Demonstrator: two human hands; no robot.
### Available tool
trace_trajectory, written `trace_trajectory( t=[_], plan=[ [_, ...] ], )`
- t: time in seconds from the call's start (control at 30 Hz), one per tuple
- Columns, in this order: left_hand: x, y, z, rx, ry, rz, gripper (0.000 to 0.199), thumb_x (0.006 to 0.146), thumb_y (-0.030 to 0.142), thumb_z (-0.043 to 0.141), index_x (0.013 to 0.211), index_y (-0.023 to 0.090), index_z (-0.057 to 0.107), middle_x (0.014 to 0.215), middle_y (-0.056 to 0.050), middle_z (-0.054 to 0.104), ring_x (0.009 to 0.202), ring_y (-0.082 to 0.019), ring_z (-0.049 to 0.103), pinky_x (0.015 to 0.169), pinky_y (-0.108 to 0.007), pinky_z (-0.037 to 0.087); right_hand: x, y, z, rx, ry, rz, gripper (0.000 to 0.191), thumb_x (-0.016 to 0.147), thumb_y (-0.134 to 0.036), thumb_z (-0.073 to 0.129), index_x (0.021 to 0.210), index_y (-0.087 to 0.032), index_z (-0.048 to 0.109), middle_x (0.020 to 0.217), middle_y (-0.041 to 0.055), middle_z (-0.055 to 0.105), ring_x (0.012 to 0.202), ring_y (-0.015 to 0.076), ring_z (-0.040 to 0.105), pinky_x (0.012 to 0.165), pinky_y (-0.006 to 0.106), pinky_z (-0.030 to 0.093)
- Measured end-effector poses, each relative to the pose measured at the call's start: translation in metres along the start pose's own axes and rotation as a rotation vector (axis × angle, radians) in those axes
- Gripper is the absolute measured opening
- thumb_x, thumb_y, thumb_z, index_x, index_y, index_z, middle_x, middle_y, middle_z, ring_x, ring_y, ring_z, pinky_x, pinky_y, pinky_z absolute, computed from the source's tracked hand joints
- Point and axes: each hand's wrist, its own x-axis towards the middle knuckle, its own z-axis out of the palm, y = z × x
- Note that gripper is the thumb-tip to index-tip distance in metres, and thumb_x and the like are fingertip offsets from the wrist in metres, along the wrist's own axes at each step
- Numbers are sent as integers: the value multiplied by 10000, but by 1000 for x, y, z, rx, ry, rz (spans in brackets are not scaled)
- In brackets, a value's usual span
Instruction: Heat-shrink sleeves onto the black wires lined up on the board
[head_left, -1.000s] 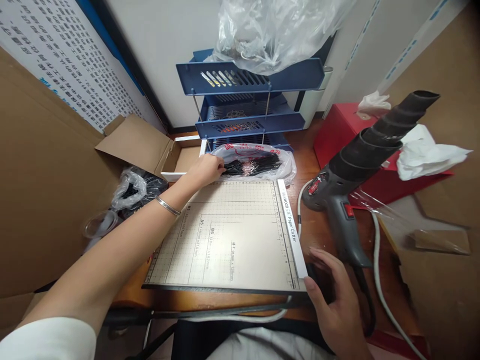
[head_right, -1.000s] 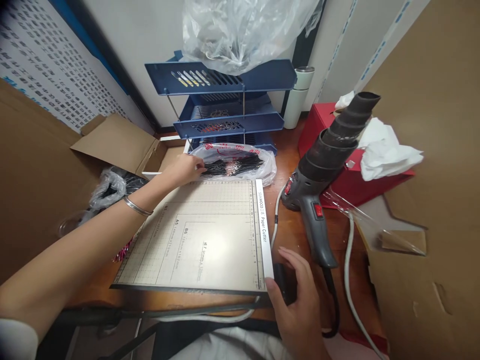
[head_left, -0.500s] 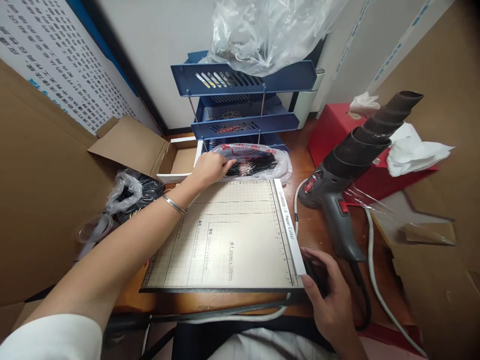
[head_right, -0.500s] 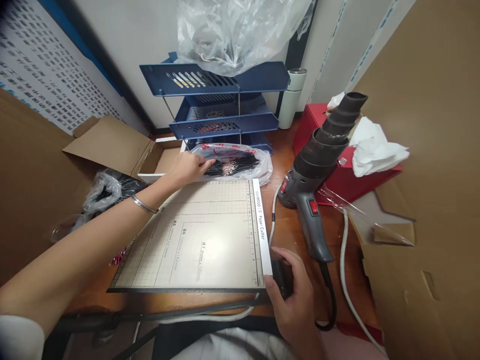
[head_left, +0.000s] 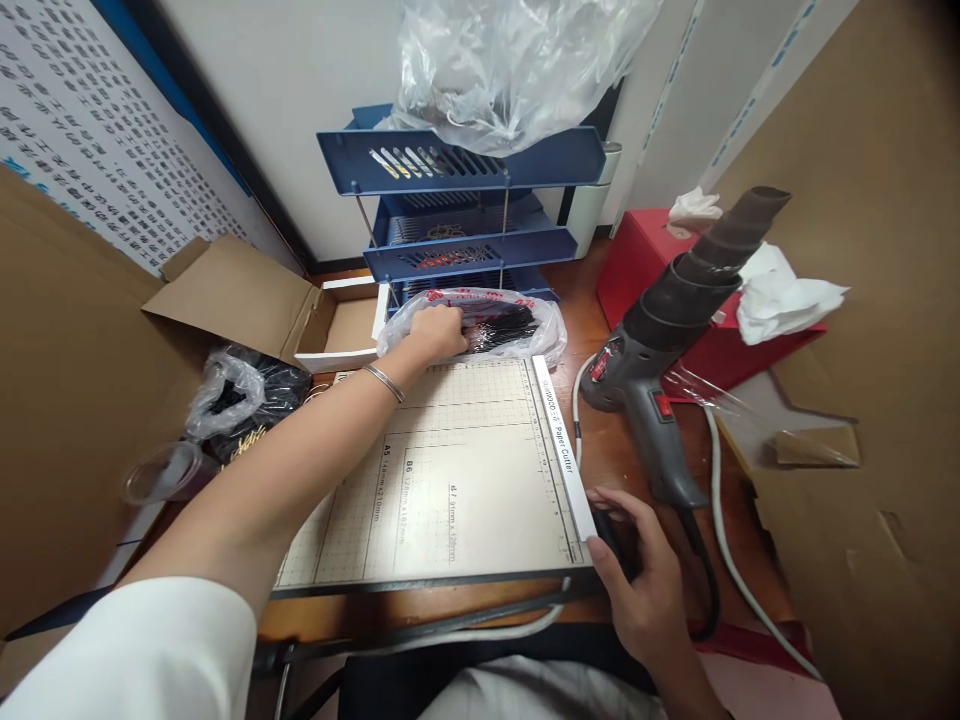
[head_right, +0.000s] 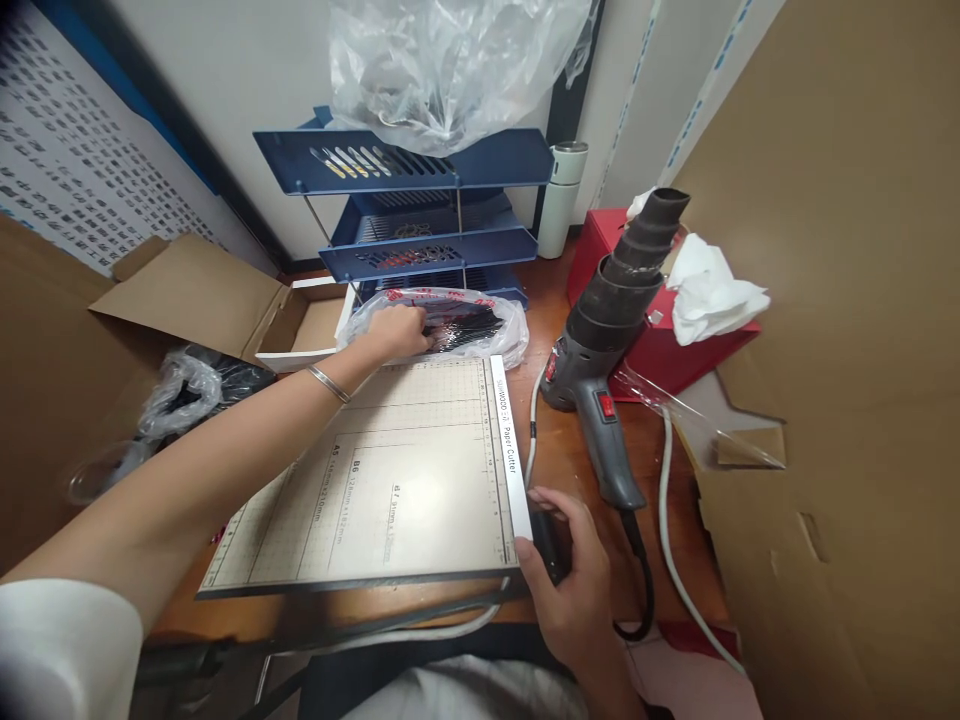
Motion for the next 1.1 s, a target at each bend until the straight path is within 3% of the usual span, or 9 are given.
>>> trace_trajectory(
  t=[0.23,0.43,0.63,0.97,1.1],
  plan=[
    [-1,-3,4,-9,-32,-8,558,876,551,657,1233,137,769,1167,-217,787,1094,-384,736,905,-443,587,1,-4,1,8,-18,6,392,971,-367,680,1339,-243,627,1205,99,752,1067,247,741,923,388,626],
    [-1,-2,3,-18,-14,-11,578,912,554,604,1268,124,754,1214,-220,775,1141,-384,726,948,-437,578,0,-16,6,63,38,151,378,976,-434,662,1296,-234,647,1207,110,736,1092,266,713,973,435,595],
    [8,3,2,-17,-25,-46,565,928,528,618,1259,95,769,1236,-246,762,1169,-401,718,981,-449,575,1,-6,2,1,-13,-3,375,970,-369,674,1320,-241,631,1185,99,748,1050,245,740,897,381,621],
    [24,0,-2,-39,-70,-138,749,926,702,570,1291,76,760,1298,-264,742,1212,-423,702,1018,-465,571,2,-8,1,-11,-13,-6,357,973,-368,666,1307,-250,623,1182,93,747,1049,246,746,885,373,626],
    [33,1,-2,-52,-58,-197,699,937,664,592,1322,102,748,1280,-251,752,1214,-402,708,1021,-439,575,3,-8,1,-21,-16,-2,362,972,-374,666,1310,-253,619,1180,87,745,1047,242,745,892,372,622]
  ],
)
